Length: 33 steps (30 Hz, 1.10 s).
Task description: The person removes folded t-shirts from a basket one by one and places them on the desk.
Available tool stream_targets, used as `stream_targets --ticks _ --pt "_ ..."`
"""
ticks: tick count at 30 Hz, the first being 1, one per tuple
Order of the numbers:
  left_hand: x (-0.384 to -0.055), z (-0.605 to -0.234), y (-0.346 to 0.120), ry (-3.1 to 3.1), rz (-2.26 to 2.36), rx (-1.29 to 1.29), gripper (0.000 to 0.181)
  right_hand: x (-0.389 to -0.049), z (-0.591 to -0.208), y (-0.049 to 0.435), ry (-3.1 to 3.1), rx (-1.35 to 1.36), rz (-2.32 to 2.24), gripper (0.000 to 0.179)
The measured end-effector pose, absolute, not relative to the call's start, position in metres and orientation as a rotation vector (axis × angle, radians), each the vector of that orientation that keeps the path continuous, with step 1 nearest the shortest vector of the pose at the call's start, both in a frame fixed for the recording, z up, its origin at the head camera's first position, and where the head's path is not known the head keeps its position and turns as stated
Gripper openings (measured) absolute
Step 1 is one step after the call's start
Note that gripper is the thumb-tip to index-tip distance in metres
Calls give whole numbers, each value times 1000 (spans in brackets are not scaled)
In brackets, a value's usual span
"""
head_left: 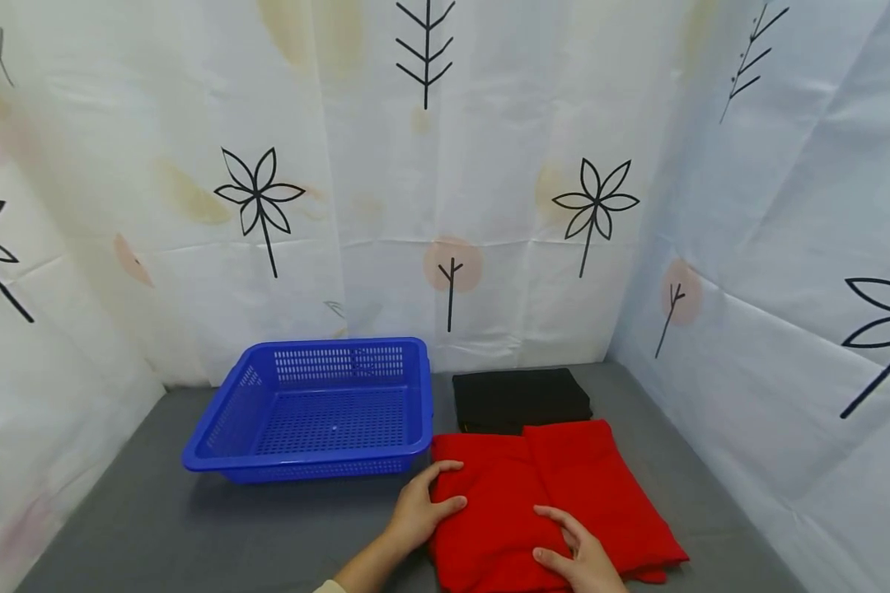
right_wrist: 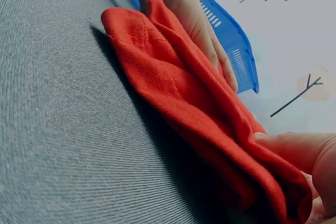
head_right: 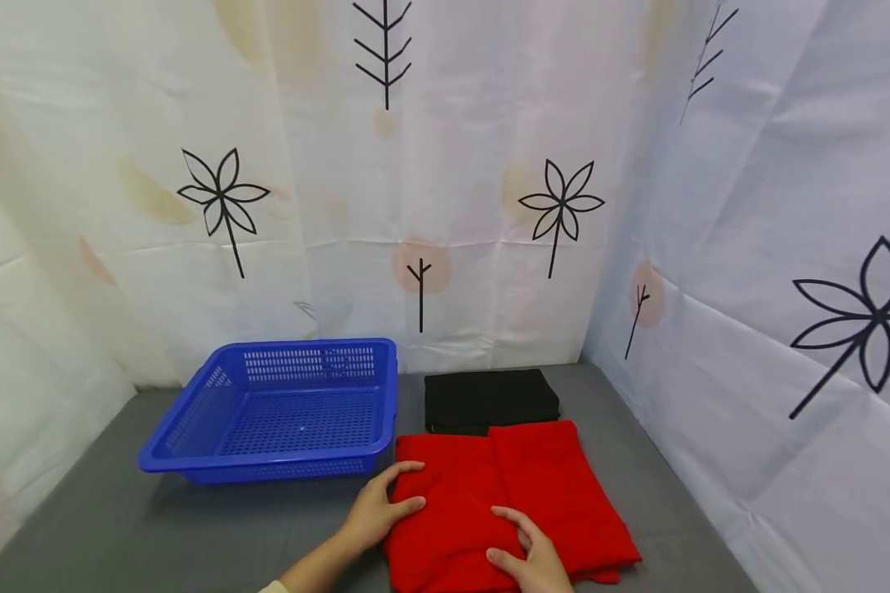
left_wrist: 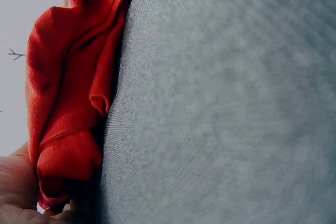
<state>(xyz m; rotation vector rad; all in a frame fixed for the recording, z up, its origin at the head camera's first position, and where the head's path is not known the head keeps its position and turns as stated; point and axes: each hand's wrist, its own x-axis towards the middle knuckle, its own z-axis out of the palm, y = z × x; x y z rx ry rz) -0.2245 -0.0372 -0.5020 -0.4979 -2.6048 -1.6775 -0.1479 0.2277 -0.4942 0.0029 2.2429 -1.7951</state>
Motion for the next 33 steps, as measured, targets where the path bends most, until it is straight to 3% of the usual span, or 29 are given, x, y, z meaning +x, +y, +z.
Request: stream_targets --ticks 25,33 --pt "-223 -501 -46 -2653 -1642 -451 45 -142 -488 218 2343 -48 -1735 67" --pt "-205 -477 -56 -2730 -1690 -480 54 -136 -480 241 2251 -112 -1598 73"
